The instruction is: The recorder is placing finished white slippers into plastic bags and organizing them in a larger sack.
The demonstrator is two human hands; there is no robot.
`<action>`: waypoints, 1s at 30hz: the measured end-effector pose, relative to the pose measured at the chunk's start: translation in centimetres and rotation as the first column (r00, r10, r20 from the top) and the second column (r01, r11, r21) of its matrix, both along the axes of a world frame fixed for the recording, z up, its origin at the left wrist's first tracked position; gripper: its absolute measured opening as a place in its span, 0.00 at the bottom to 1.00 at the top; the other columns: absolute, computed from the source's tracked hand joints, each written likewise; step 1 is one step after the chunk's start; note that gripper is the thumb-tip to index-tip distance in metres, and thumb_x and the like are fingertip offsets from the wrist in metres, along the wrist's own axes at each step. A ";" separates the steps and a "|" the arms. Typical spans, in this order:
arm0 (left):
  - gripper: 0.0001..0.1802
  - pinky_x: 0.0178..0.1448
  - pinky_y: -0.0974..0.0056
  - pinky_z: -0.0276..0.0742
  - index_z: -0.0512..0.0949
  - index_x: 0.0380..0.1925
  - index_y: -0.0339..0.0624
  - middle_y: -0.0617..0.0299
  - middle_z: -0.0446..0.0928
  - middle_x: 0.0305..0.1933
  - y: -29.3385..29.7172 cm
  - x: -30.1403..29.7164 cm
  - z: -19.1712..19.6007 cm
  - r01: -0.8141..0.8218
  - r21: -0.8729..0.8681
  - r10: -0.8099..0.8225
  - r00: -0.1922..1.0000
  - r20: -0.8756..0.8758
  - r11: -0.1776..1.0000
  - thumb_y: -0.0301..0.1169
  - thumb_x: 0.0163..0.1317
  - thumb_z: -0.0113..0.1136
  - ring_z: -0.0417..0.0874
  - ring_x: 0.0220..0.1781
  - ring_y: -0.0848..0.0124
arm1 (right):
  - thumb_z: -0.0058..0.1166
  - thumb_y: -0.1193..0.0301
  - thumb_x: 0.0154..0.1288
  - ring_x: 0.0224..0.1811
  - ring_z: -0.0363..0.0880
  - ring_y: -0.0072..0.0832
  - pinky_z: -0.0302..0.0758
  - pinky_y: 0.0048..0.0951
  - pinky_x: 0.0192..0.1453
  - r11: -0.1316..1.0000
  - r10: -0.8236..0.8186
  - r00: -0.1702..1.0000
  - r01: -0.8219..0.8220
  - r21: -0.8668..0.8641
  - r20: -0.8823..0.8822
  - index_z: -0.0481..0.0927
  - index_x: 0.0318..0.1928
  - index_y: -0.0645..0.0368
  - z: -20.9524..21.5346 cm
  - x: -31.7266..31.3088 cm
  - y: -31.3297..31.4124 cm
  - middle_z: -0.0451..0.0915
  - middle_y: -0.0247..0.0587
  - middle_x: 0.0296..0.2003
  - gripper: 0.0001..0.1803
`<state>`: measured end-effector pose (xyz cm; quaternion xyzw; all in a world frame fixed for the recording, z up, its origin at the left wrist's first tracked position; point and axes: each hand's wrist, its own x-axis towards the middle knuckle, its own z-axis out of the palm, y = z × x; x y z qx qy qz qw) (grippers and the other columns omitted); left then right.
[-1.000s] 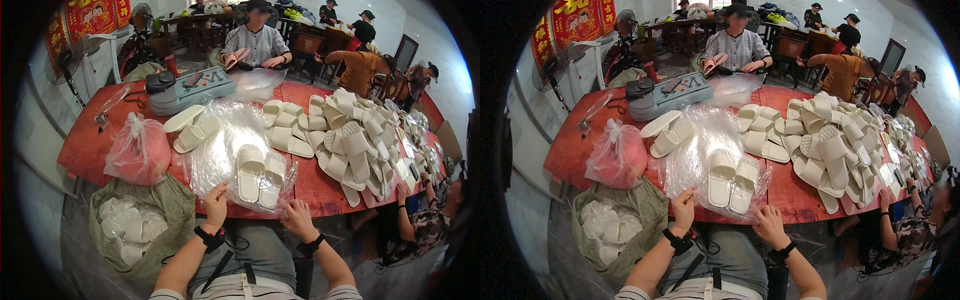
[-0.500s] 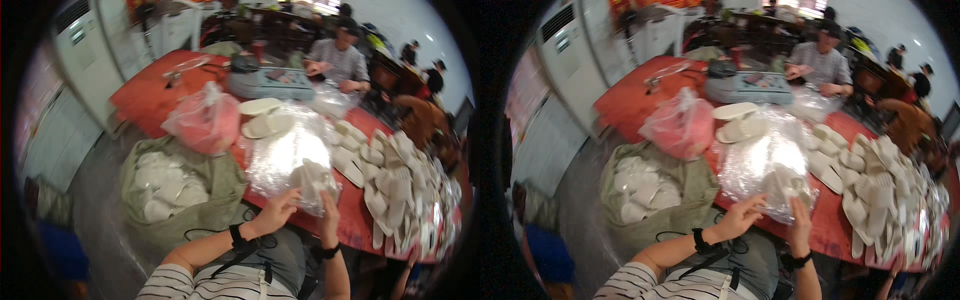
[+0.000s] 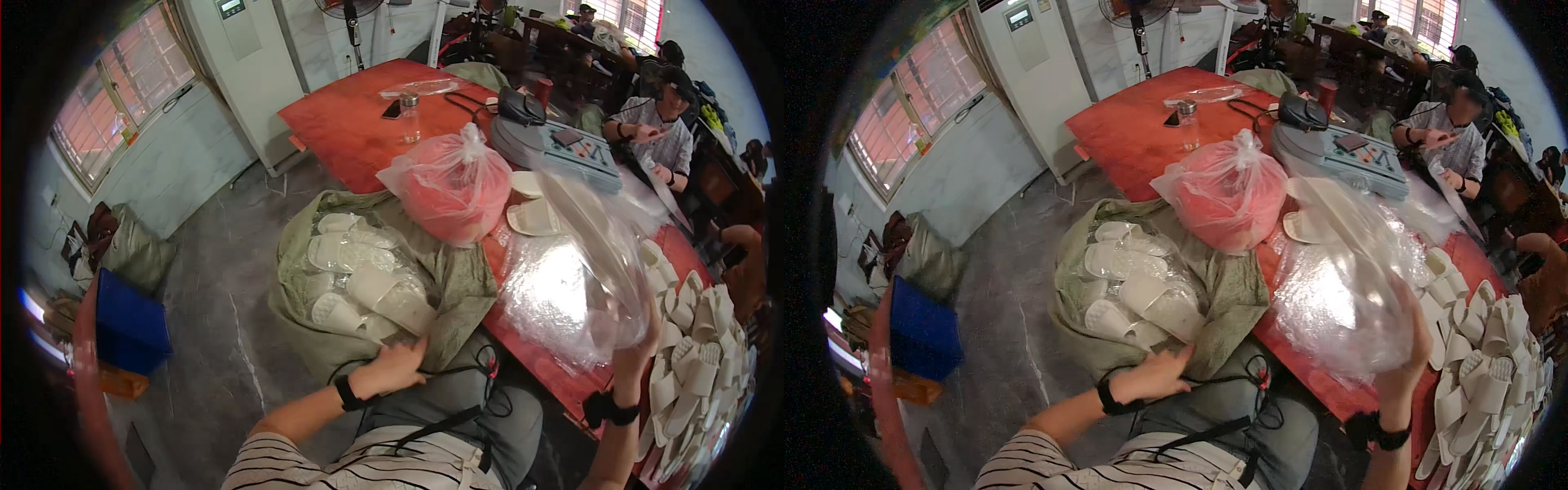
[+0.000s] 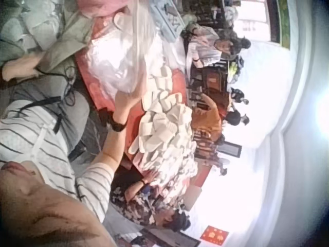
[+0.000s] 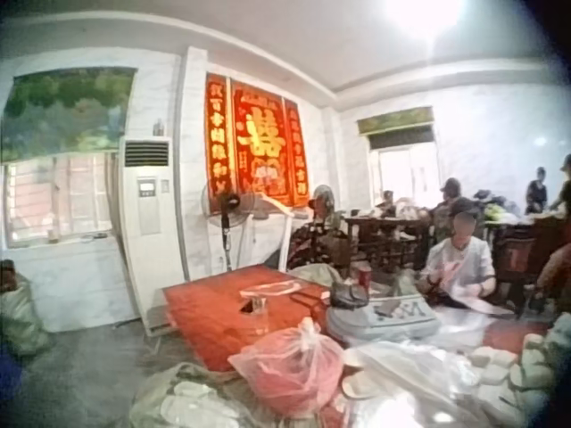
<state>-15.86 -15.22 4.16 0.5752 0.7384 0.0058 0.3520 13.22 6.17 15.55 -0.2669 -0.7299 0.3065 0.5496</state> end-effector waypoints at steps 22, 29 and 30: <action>0.29 0.49 0.55 0.76 0.72 0.61 0.36 0.47 0.75 0.42 -5.0 -0.8 3.4 0.017 0.594 -0.214 0.941 0.262 0.804 0.20 0.56 0.63 0.79 0.44 0.50 | 0.56 0.66 0.62 0.72 0.57 0.52 0.64 0.46 0.71 0.257 0.613 -0.392 -0.722 -0.642 0.686 0.69 0.68 0.51 -15.2 -24.7 -6.6 0.59 0.42 0.70 0.32; 0.29 0.47 0.58 0.77 0.75 0.59 0.38 0.48 0.78 0.44 -4.5 -2.5 3.9 0.018 0.548 -0.235 0.915 0.329 0.836 0.26 0.55 0.69 0.80 0.41 0.54 | 0.51 0.61 0.66 0.59 0.77 0.40 0.69 0.36 0.65 0.095 0.596 -0.547 -0.678 -0.729 0.588 0.71 0.69 0.42 -21.8 -27.7 -7.0 0.81 0.44 0.56 0.30; 0.29 0.47 0.58 0.77 0.75 0.59 0.38 0.48 0.78 0.44 -4.5 -3.4 4.2 0.023 0.542 -0.234 0.917 0.324 0.840 0.26 0.55 0.69 0.80 0.41 0.54 | 0.51 0.61 0.66 0.59 0.77 0.40 0.69 0.36 0.65 0.092 0.601 -0.542 -0.683 -0.724 0.587 0.71 0.69 0.42 -21.4 -27.6 -7.0 0.81 0.44 0.56 0.30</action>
